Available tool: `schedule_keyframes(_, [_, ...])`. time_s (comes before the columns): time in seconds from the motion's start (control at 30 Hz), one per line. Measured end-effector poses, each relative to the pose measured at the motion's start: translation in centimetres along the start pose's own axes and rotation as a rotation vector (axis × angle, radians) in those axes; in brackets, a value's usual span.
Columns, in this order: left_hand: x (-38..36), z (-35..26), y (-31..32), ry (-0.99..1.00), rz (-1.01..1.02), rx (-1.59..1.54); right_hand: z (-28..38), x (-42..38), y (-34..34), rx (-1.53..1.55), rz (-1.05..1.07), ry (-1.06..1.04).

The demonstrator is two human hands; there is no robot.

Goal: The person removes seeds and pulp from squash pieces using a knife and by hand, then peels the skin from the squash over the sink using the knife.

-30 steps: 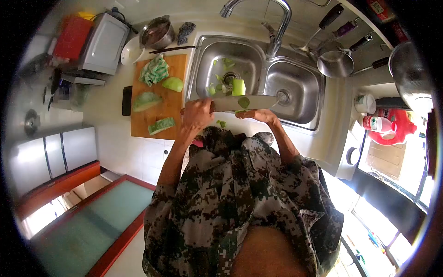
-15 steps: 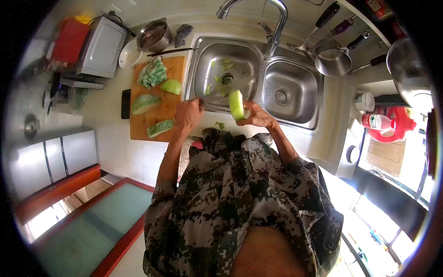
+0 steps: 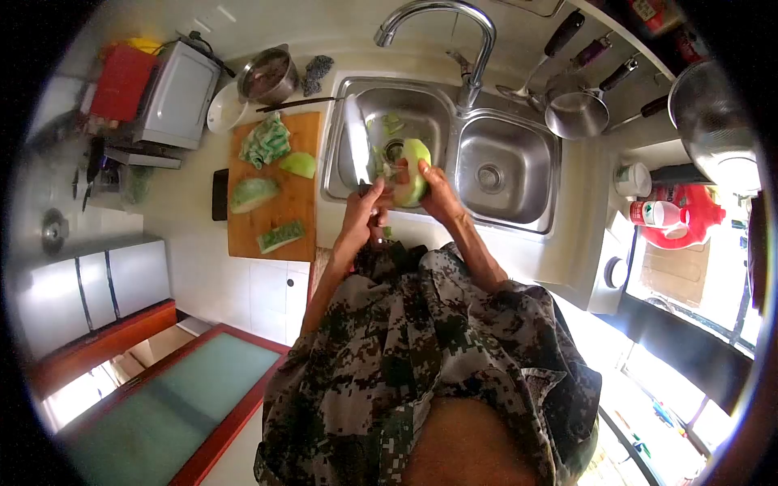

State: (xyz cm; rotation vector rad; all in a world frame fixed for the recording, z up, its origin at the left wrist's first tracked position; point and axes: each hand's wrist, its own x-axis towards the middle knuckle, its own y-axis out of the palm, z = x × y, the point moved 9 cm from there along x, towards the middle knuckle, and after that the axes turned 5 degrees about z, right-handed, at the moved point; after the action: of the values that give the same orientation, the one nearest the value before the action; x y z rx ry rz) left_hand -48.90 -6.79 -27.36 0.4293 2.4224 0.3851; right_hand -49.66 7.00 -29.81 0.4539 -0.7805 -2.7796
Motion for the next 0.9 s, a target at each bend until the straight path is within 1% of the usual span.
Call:
schedule_keyframes(0.03, [0.1, 0.0, 0.2, 0.049, -0.042, -0.129, 1.2, 0.2, 1.2, 0.213, 0.000, -0.099])
schedule_keyframes(0.07, [0.1, 0.0, 0.7, 0.054, -0.044, -0.132, 3.0, -0.1, 2.4, 0.427, 0.002, -0.195])
schedule_keyframes(0.1, [0.1, 0.0, 1.5, 0.053, -0.013, -0.218, 4.1, -0.7, 3.7, 0.460, 0.039, -0.166])
schedule_keyframes(0.13, [0.0, -0.1, 1.9, 0.050, 0.019, -0.303, 3.8, -0.4, 3.6, 0.456, 0.045, -0.162])
schedule_keyframes(0.17, [0.4, 0.3, 1.9, 0.070, 0.072, -0.286, 3.6, -0.2, 3.4, 0.365, 0.059, -0.202])
schedule_keyframes(0.2, [0.7, 0.6, 1.8, 0.073, 0.071, -0.289, 3.5, -0.1, 3.2, 0.273, 0.071, -0.243])
schedule_keyframes(0.27, [1.0, 1.0, 1.2, 0.079, 0.003, -0.361, 3.7, -0.6, 3.6, 0.270, 0.088, -0.244])
schedule_keyframes(0.3, [1.3, 1.0, 1.1, 0.079, 0.008, -0.357, 4.0, -0.7, 3.9, 0.267, 0.105, -0.251])
schedule_keyframes(0.33, [1.4, 0.7, 1.1, 0.095, 0.057, -0.429, 4.4, -1.0, 4.5, 0.266, 0.122, -0.259])
schedule_keyframes(0.37, [1.5, 0.4, 1.2, 0.110, 0.104, -0.501, 5.5, -1.6, 5.3, 0.492, 0.164, -0.300])
schedule_keyframes(0.4, [1.6, 0.5, 1.0, 0.109, 0.105, -0.498, 5.5, -1.5, 5.2, 0.493, 0.163, -0.303])
schedule_keyframes(0.47, [0.7, -0.8, -0.7, 0.250, -0.089, -0.298, 3.8, -0.8, 4.1, 0.729, 0.061, -0.170])
schedule_keyframes(0.5, [0.3, -1.4, -0.8, 0.278, -0.087, -0.216, 3.0, -0.6, 3.4, 0.728, 0.008, -0.171])
schedule_keyframes(0.53, [-0.1, -1.6, -0.5, 0.270, -0.085, -0.213, 2.7, -0.5, 3.3, 0.733, 0.001, -0.173])
schedule_keyframes(0.6, [-1.0, -3.1, 0.1, 0.327, -0.122, -0.043, 3.4, -0.2, 2.7, 0.728, 0.006, -0.286])
schedule_keyframes(0.63, [-1.2, -3.5, 0.2, 0.341, -0.125, 0.004, 3.7, -0.2, 2.6, 0.726, 0.005, -0.286])
schedule_keyframes(0.7, [-1.1, -3.5, 0.1, 0.359, -0.105, 0.024, 4.7, -0.2, 3.6, 0.767, 0.168, -0.275])
schedule_keyframes(0.73, [-1.2, -4.1, 0.4, 0.378, -0.085, 0.046, 5.1, 0.0, 3.5, 0.766, 0.169, -0.276])
schedule_keyframes(0.8, [-1.7, -4.8, 0.0, 0.362, -0.116, 0.088, 6.3, 0.0, 1.5, 0.356, -0.072, -0.343])
schedule_keyframes(0.83, [-2.0, -5.3, -0.2, 0.345, -0.150, 0.128, 8.5, -0.7, 1.3, -0.025, -0.167, -0.434])
schedule_keyframes(0.87, [-2.0, -5.6, -0.6, 0.350, -0.158, 0.124, 9.6, -1.2, 1.2, -0.027, -0.157, -0.431])
schedule_keyframes(0.9, [-1.8, -5.6, -1.0, 0.311, -0.148, 0.074, 11.5, -2.0, 2.9, -0.477, -0.047, -0.502])
